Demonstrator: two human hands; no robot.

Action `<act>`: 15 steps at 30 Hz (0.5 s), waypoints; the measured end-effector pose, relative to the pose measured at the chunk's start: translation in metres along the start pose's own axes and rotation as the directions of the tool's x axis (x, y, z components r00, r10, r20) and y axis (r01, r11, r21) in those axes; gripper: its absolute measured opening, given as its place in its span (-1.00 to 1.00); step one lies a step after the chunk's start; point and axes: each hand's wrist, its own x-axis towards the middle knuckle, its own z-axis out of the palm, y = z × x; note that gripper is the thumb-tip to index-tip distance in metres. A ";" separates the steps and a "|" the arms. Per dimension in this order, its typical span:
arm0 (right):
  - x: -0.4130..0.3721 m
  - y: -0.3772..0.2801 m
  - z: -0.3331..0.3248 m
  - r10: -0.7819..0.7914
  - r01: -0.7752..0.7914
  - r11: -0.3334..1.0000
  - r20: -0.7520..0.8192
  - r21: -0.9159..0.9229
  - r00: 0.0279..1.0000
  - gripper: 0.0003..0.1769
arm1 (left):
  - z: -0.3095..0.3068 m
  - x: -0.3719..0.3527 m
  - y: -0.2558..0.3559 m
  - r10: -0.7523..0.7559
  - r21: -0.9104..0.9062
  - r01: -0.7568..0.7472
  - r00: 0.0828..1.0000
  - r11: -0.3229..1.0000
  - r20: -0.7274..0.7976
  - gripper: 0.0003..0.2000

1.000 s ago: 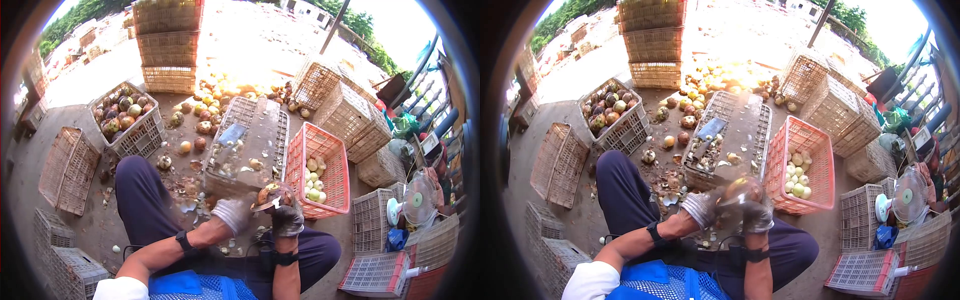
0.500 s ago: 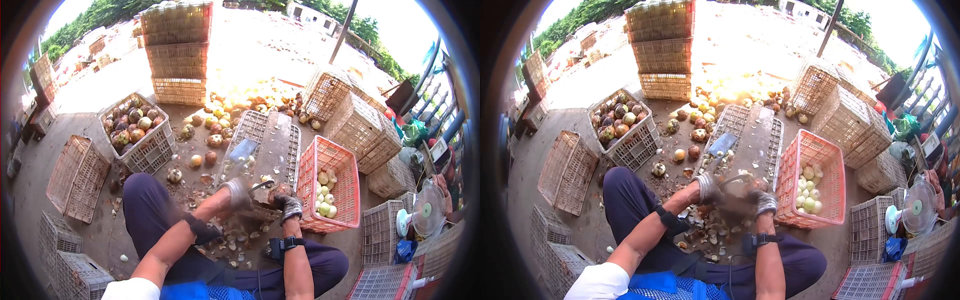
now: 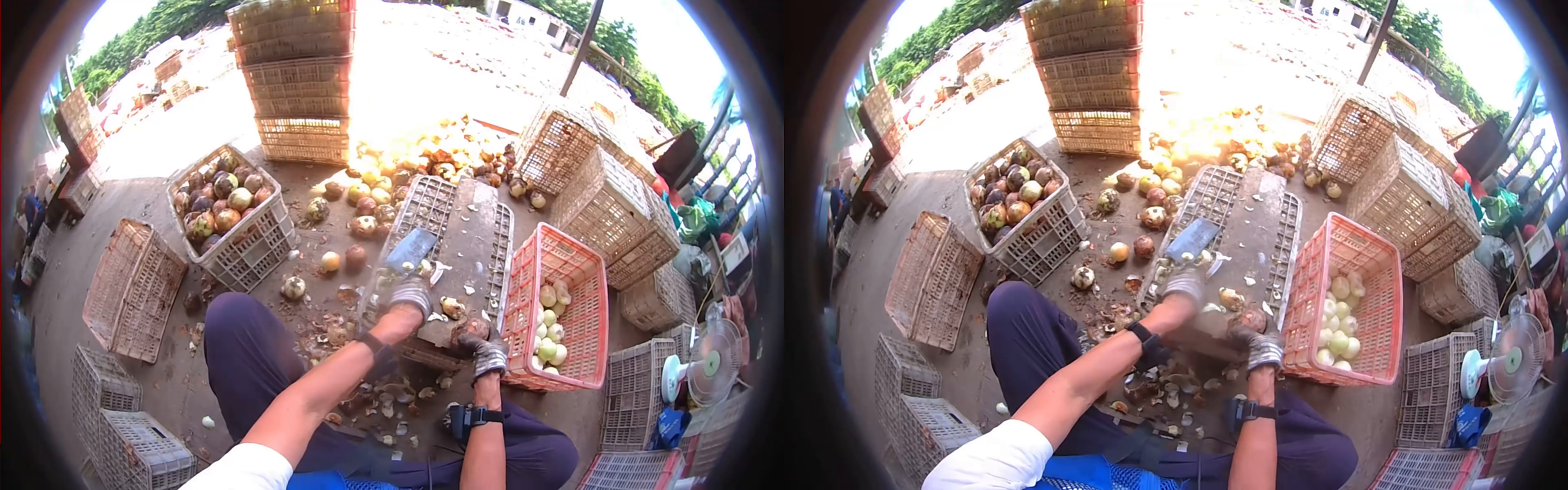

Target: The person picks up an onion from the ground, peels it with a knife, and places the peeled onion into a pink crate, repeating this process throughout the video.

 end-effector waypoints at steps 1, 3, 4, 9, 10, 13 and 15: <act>0.002 0.009 -0.004 -0.015 0.015 1.000 0.006 0.024 1.000 -0.27 | -0.009 -0.006 0.002 0.050 0.060 -0.055 0.996 0.997 0.077 -0.77; 0.009 0.011 -0.003 -0.016 0.017 0.999 0.005 -0.043 1.000 -0.26 | -0.013 -0.013 -0.004 0.204 0.130 -0.203 0.979 0.971 0.006 -0.74; 0.005 0.002 -0.002 -0.002 0.000 0.997 -0.016 -0.080 1.000 -0.24 | -0.010 -0.011 -0.011 0.209 0.149 -0.197 0.975 0.969 -0.073 -0.75; 0.010 0.017 0.002 0.001 0.013 0.992 -0.113 0.124 0.994 -0.33 | -0.080 -0.021 -0.001 0.099 0.304 -0.168 0.968 0.938 0.230 -0.56; 0.012 0.022 0.003 -0.028 0.053 0.987 -0.165 0.153 0.986 -0.33 | -0.090 -0.023 0.002 0.125 0.300 -0.234 0.932 0.925 0.341 -0.54; 0.010 0.019 0.007 -0.076 0.133 0.964 -0.240 0.229 0.968 -0.29 | -0.012 0.020 -0.041 0.097 0.191 -0.110 0.992 0.975 0.077 -0.60; 0.011 0.022 0.007 -0.108 0.155 0.964 -0.217 0.217 0.970 -0.28 | 0.021 0.045 -0.064 0.129 0.202 -0.138 0.990 0.970 0.057 -0.67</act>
